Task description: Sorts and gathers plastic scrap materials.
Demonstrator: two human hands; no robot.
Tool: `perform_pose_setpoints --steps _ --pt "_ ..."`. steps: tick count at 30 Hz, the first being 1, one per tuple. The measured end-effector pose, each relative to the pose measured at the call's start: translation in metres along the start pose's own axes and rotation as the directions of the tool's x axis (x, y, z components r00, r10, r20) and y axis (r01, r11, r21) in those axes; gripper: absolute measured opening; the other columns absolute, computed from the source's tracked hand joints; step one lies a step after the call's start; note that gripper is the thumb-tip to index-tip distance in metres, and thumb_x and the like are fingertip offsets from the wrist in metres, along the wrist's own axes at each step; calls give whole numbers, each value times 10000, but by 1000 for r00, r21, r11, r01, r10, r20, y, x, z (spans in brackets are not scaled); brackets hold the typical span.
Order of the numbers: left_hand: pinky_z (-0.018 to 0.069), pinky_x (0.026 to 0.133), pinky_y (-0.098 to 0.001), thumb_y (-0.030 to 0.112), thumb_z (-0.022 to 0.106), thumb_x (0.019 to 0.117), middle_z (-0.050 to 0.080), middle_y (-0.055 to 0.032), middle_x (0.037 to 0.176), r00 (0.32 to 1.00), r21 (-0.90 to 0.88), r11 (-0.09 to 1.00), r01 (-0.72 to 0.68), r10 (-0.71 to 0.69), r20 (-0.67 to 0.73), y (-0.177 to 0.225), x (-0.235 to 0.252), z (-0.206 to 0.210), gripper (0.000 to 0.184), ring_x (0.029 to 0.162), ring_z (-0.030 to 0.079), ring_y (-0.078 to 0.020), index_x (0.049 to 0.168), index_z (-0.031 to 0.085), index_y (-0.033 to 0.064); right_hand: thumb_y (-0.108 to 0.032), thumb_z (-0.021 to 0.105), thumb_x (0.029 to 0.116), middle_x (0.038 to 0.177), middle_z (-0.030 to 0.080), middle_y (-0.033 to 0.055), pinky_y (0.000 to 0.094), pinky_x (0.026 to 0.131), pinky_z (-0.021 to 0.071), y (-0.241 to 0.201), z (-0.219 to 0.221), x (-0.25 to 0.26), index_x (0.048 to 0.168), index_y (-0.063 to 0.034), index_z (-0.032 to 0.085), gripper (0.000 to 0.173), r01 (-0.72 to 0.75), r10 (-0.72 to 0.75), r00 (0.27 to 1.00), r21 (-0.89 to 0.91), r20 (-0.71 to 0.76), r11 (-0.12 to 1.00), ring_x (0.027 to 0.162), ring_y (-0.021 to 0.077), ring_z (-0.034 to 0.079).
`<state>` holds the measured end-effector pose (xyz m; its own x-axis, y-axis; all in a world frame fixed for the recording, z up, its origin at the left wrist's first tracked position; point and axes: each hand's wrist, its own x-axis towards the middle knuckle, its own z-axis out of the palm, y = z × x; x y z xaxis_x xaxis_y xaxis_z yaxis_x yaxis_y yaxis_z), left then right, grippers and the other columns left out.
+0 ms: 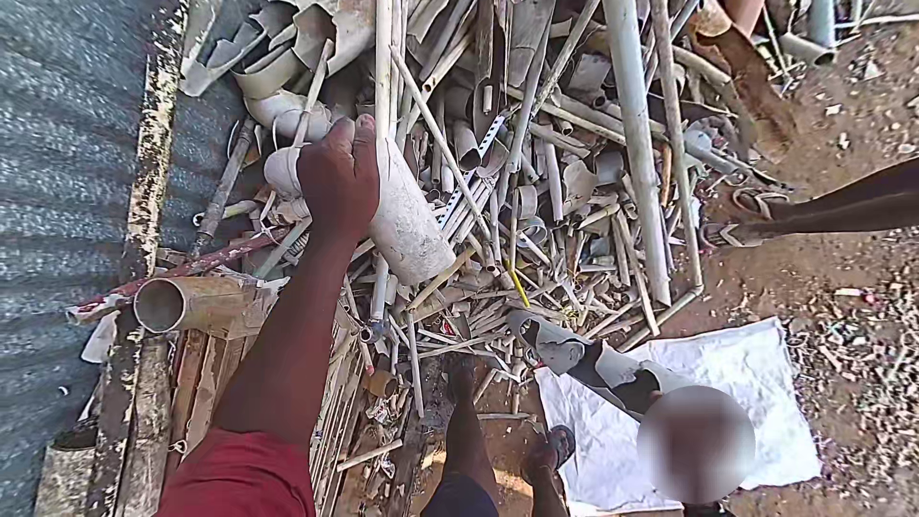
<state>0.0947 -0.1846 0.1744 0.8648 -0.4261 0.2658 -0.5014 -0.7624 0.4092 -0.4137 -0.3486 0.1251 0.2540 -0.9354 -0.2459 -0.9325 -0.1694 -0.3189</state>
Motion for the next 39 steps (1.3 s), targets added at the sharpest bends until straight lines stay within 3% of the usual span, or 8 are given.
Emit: perform_pose_setpoints --steps 2,4,6,12,16,20,31,39 --pt "504 728 -550 372 343 1099 665 -165 793 949 25 997 75 -79 305 28 -21 54 507 816 689 -343 913 656 18 -261 600 950 720 575 280 648 723 414 -1 1 2 759 116 590 422 -3 3 1000 -17 8 1000 724 424 582" --pt "536 854 -594 355 303 1117 722 -220 1038 793 169 978 123 -200 576 40 -46 114 500 1038 703 -401 1175 679 31 -265 596 951 704 565 273 648 706 414 -1 2 5 737 105 576 427 5 -5 1000 -37 4 999 713 429 581" --pt "537 888 -601 313 340 1104 710 -229 1144 660 288 945 155 -316 682 28 -71 167 439 1108 686 -411 1248 644 32 -264 599 953 688 559 257 638 698 413 0 3 7 726 101 570 431 3 -3 1000 -49 -2 999 698 417 576" --pt "535 936 -609 427 497 1045 669 -257 1246 562 482 791 378 -609 559 -33 -86 236 553 1163 665 -410 1338 572 -35 -255 600 934 684 554 213 566 684 421 2 3 8 734 81 577 392 -12 12 1000 -35 -6 999 684 335 560" --pt "503 982 -628 515 542 1025 652 -285 1264 576 460 806 374 -590 566 -49 -66 245 626 1200 636 -438 1257 630 -60 -256 586 922 732 627 224 500 712 465 7 8 9 791 110 646 394 14 -14 999 4 -51 1000 709 275 612" --pt "499 981 -637 379 537 1038 654 -291 1260 570 497 825 271 -553 608 -62 -59 261 489 1213 626 -449 1183 667 -69 -241 582 935 708 602 220 497 694 453 7 7 8 765 112 626 395 6 -7 999 -9 -48 1000 687 279 591" --pt "505 934 -649 337 458 1063 692 -270 1177 469 477 859 185 -504 725 5 -126 189 440 1143 659 -445 1143 696 -23 -318 562 932 677 601 243 631 653 435 14 0 17 706 71 607 452 26 -29 999 -65 -40 998 680 426 624" --pt "485 1019 -601 326 454 1079 661 -253 1276 313 422 906 -35 -391 866 41 -204 86 430 1239 623 -409 1262 655 -8 -323 602 1000 889 685 291 647 824 479 40 -23 0 902 78 687 421 -248 259 958 -99 120 964 924 467 679"
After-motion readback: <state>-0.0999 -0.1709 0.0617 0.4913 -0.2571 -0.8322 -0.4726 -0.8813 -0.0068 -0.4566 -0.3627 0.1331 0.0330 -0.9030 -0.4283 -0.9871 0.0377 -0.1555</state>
